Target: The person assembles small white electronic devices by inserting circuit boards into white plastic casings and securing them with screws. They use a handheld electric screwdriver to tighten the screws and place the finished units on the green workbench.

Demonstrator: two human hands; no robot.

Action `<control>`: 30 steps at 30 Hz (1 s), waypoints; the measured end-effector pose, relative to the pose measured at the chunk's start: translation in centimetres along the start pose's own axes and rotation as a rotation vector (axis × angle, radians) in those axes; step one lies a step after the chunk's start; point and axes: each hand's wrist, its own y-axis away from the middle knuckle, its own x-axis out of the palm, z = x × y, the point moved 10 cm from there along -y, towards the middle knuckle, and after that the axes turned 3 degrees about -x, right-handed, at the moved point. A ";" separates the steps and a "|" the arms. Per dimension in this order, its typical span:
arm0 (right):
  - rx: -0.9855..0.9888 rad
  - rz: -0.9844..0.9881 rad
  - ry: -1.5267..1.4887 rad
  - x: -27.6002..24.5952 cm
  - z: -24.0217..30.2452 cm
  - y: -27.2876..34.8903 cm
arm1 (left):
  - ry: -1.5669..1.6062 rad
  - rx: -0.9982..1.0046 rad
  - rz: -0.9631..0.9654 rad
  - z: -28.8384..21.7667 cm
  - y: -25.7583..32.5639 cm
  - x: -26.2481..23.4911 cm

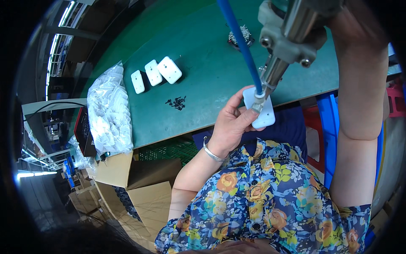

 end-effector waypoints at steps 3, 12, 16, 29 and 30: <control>0.009 0.010 -0.020 0.8 -0.8 0.5 | -0.004 -0.005 -0.034 -0.1 0.4 -0.3; 0.022 -0.005 -0.014 0.8 -1.1 1.3 | 0.042 0.006 -0.078 -0.6 0.6 -0.2; 0.027 -0.043 0.024 -0.9 -0.4 1.4 | 0.040 -0.002 -0.027 -0.9 -0.1 1.1; 0.038 -0.041 0.013 -0.2 -1.4 1.5 | -0.102 0.114 -0.079 -2.0 0.3 -0.2; 0.036 -0.045 0.017 -0.4 -1.3 1.5 | -0.096 0.111 -0.085 -2.0 0.2 -0.2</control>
